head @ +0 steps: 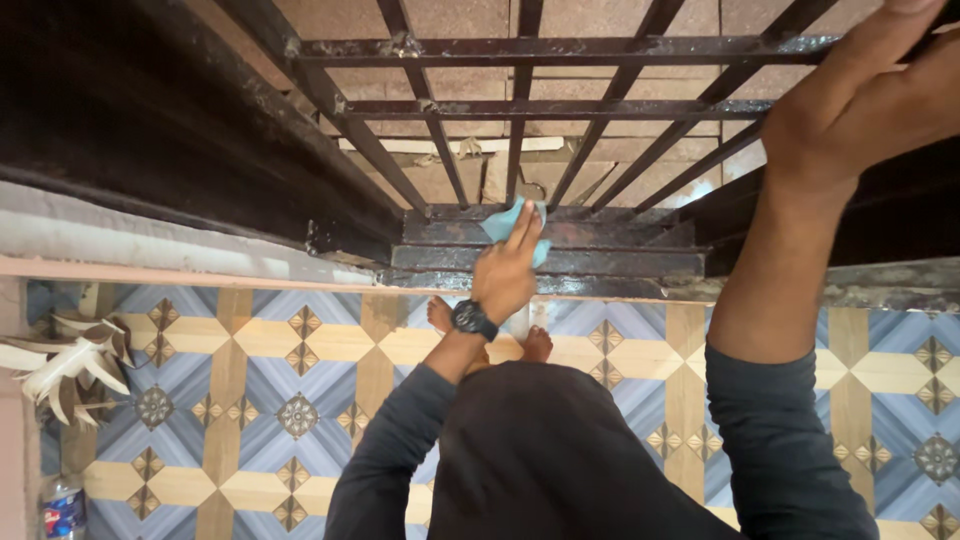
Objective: The person wipes the horizontal and vertical bars of a metal gate using a blue cloth, moving the cloth along different sections of the frame.
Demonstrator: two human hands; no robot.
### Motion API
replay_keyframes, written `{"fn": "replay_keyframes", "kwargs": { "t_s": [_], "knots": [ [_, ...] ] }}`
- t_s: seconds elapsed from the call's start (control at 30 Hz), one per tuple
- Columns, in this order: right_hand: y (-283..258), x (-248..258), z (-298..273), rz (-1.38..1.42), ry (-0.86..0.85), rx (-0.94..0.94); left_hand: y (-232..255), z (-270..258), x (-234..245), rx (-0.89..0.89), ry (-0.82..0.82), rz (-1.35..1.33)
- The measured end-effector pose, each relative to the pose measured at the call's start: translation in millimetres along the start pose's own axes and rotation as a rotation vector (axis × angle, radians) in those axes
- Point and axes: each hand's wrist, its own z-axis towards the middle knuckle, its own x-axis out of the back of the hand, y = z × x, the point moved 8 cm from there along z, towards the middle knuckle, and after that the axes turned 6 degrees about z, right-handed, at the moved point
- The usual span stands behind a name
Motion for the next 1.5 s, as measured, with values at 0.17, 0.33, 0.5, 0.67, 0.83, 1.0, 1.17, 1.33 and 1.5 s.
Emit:
{"fn": "replay_keyframes", "kwargs": {
  "t_s": [0.17, 0.33, 0.5, 0.67, 0.83, 1.0, 1.17, 1.33, 1.5],
  "knots": [
    [2.8, -4.4, -2.3, -0.002, 0.012, -0.004, -31.0, -31.5, 44.6, 0.003, 0.295, -0.145],
    [25.4, -12.5, -28.4, 0.119, -0.089, -0.036, -45.4, -13.2, 20.9, 0.125, 0.174, -0.070],
    [50.6, -15.2, -44.0, 0.158, -0.109, -0.028, -47.1, -6.6, 25.0, 0.120, 0.074, 0.040],
    [62.3, -15.2, -59.8, 0.180, -0.141, -0.018, -38.7, -5.1, 18.0, 0.170, -0.004, 0.080],
    [56.5, -20.1, -42.1, 0.173, -0.100, -0.038, -34.7, -8.4, 18.3, 0.188, -0.087, 0.157],
    [45.0, -9.1, -45.9, 0.099, -0.087, -0.124, -46.9, 19.8, 16.6, 0.113, 0.048, 0.045],
    [45.7, -12.0, -40.3, 0.070, -0.083, -0.138, -41.7, -14.4, 23.6, 0.140, -0.058, 0.070],
    [46.6, -15.7, -41.5, 0.104, -0.082, -0.133, -41.8, -6.2, 34.3, 0.128, 0.078, 0.092],
    [54.1, -15.8, -48.0, 0.118, -0.119, -0.126, -54.3, 5.1, 27.2, 0.165, -0.010, 0.157]
  ]
}}
